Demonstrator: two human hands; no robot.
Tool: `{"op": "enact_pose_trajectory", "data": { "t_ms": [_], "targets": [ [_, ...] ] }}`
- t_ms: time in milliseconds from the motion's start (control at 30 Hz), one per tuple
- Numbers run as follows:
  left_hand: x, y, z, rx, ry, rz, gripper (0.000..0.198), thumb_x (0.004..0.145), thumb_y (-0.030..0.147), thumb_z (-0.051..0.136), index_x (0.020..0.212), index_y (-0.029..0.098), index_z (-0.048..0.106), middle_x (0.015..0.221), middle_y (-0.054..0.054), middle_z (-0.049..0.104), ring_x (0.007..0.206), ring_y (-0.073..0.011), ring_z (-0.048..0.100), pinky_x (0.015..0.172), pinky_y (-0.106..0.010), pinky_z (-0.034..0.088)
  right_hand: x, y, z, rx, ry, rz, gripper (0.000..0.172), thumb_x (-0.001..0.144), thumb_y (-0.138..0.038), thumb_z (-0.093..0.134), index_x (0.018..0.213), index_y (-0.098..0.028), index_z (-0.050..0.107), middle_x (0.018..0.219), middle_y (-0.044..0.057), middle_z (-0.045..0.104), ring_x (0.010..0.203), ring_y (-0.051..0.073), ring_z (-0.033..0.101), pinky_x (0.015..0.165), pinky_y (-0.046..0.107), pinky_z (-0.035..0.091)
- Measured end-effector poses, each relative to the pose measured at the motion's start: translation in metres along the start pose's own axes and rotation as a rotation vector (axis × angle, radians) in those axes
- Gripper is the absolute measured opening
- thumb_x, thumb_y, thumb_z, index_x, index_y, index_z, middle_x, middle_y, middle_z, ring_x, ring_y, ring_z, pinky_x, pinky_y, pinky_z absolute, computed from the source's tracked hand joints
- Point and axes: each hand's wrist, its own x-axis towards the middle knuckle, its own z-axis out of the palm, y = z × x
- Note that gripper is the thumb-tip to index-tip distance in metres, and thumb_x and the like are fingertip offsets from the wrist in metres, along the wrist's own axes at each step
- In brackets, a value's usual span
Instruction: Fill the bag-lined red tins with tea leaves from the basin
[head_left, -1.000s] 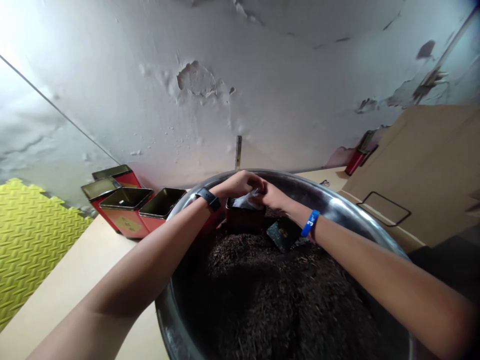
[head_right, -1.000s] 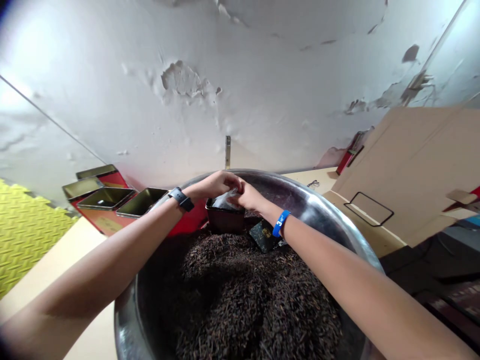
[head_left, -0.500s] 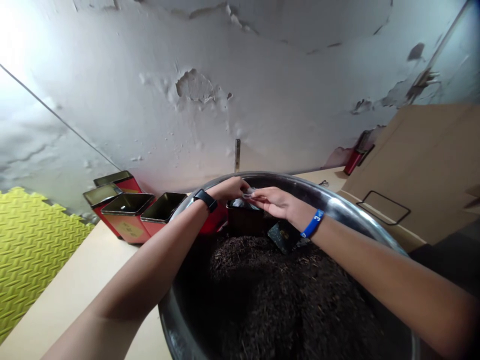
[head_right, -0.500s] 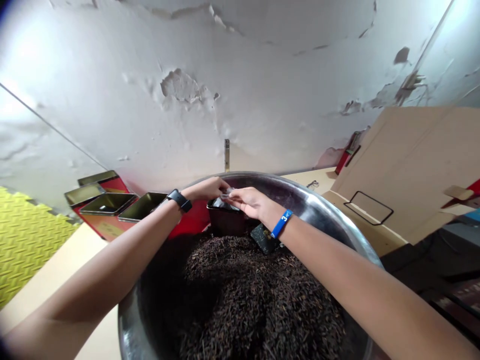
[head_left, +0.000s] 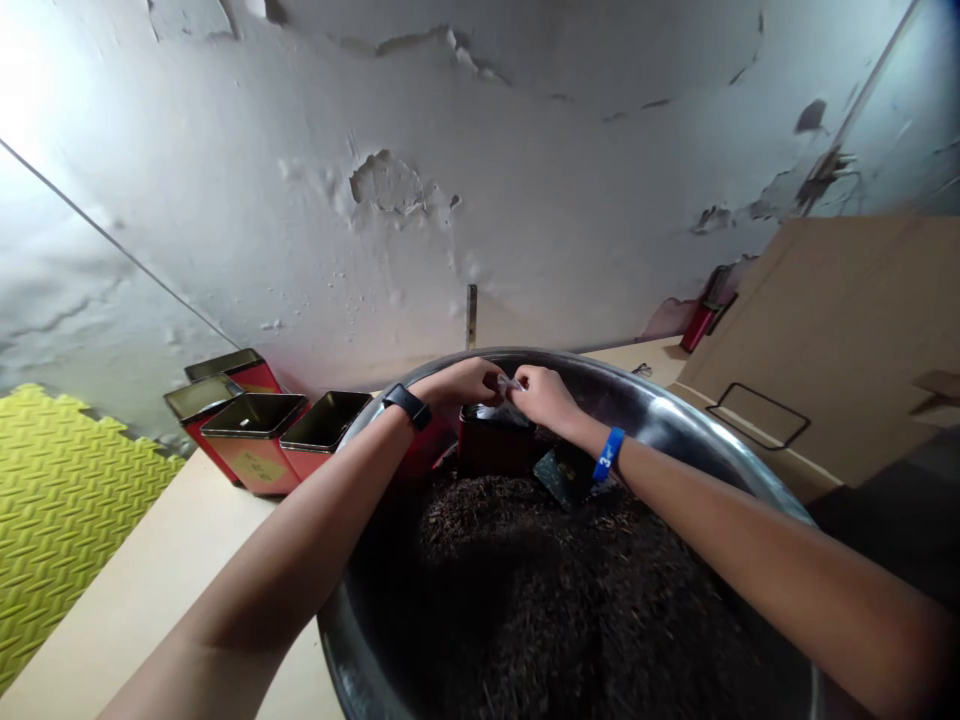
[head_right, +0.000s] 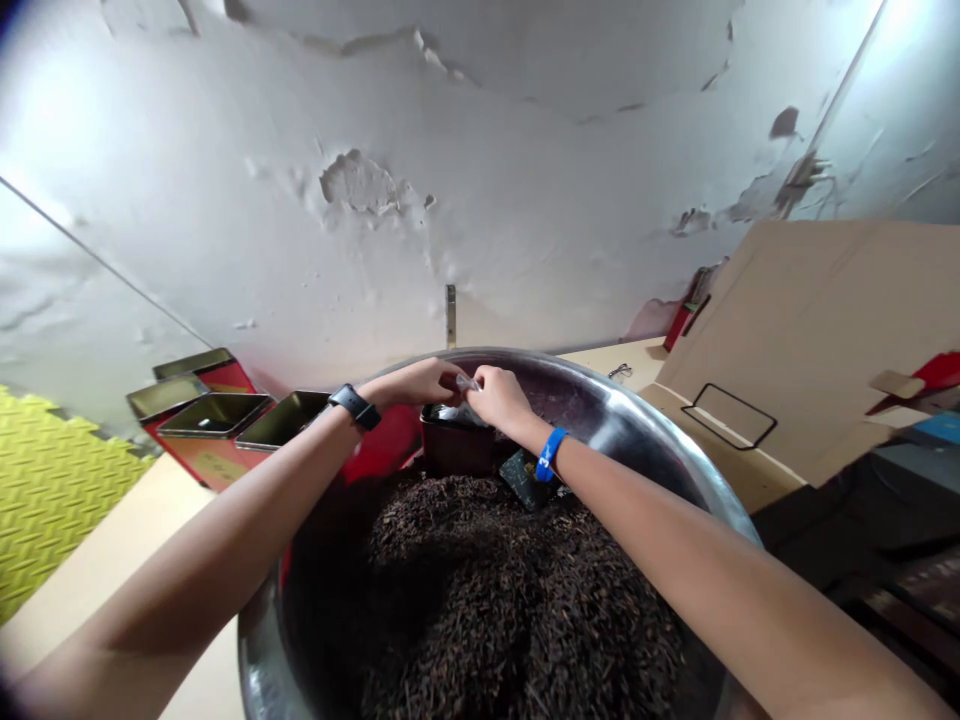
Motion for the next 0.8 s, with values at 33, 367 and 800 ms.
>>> {"op": "enact_pose_trajectory", "data": {
  "t_ms": [33, 367, 800],
  "targets": [
    [0.000, 0.001, 0.001, -0.041, -0.030, 0.025, 0.040, 0.062, 0.019, 0.059, 0.102, 0.013, 0.061, 0.081, -0.003, 0.065, 0.070, -0.0122, 0.055, 0.060, -0.020, 0.038, 0.002, 0.001, 0.001, 0.071, -0.031, 0.067, 0.009, 0.073, -0.025, 0.053, 0.070, -0.017, 0.052, 0.062, 0.003, 0.052, 0.060, 0.014, 0.051, 0.053, 0.025, 0.036],
    [0.001, -0.011, 0.005, 0.059, -0.014, -0.006, 0.022, 0.066, 0.018, 0.050, 0.080, 0.014, 0.067, 0.062, 0.001, 0.058, 0.053, -0.0067, 0.042, 0.049, -0.019, 0.029, -0.001, 0.001, -0.024, 0.213, -0.470, 0.023, 0.023, 0.069, -0.030, 0.059, 0.089, -0.018, 0.059, 0.084, 0.008, 0.064, 0.069, 0.016, 0.058, 0.059, 0.027, 0.045],
    [0.005, 0.001, 0.012, -0.183, 0.060, -0.091, 0.032, 0.063, 0.019, 0.056, 0.092, 0.011, 0.066, 0.078, -0.005, 0.065, 0.065, -0.0106, 0.054, 0.059, -0.021, 0.041, 0.005, 0.012, 0.001, 0.045, -0.093, 0.085, 0.019, 0.070, -0.016, 0.049, 0.087, -0.014, 0.059, 0.055, 0.000, 0.054, 0.046, 0.010, 0.045, 0.047, 0.022, 0.034]
  ]
}}
